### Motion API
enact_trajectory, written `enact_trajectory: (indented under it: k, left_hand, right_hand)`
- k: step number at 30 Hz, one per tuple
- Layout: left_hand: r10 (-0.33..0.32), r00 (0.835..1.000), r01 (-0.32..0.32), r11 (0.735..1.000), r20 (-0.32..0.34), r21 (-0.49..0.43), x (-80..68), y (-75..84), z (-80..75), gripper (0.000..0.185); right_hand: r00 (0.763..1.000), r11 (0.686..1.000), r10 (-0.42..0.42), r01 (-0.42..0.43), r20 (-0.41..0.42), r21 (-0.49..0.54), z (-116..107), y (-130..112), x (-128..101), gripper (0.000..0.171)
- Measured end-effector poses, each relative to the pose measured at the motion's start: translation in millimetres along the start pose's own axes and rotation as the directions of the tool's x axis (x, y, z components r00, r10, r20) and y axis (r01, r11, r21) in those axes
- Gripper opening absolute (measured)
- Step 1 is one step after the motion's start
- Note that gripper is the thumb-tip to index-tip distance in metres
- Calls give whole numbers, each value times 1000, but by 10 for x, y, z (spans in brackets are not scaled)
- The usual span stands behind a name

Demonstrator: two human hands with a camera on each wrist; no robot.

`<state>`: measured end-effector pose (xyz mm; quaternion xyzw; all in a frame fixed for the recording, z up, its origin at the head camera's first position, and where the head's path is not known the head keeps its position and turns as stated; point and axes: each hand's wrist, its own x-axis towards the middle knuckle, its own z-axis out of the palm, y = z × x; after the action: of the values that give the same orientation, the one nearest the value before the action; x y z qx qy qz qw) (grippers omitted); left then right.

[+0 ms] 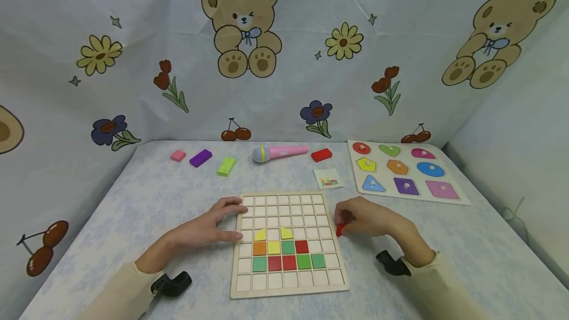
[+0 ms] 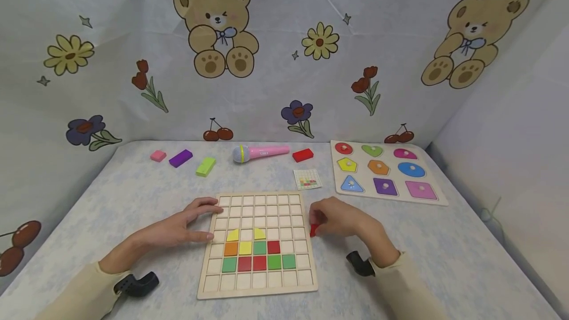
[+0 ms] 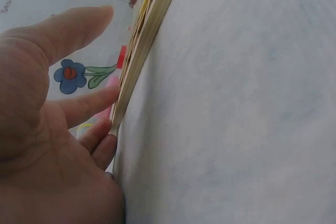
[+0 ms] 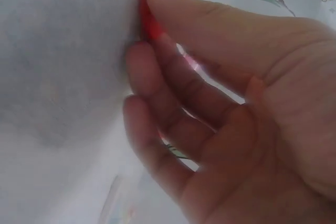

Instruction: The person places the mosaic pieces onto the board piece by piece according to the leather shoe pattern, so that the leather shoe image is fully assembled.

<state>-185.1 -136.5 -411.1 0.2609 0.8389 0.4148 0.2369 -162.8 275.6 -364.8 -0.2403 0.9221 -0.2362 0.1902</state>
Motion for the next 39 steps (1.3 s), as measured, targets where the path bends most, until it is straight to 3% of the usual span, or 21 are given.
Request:
enact_trajectory:
  k: [7,23,39]
  left_hand:
    - [-2,1000,2,1000,-5,-4,1,13,6,63]
    - [0,1000,0,1000,0,0,-9,30,6,65]
    - [1,1000,-1,1000,3,8,-12,8,8,65]
  right_hand:
    - [998,998,48,-50,-34,-41,-50,-28,-33,10]
    - [995,996,-80,78,-67,-35,149,-461,36,13]
    - [986,984,-151,143,-76,-103,325,-553,104,19]
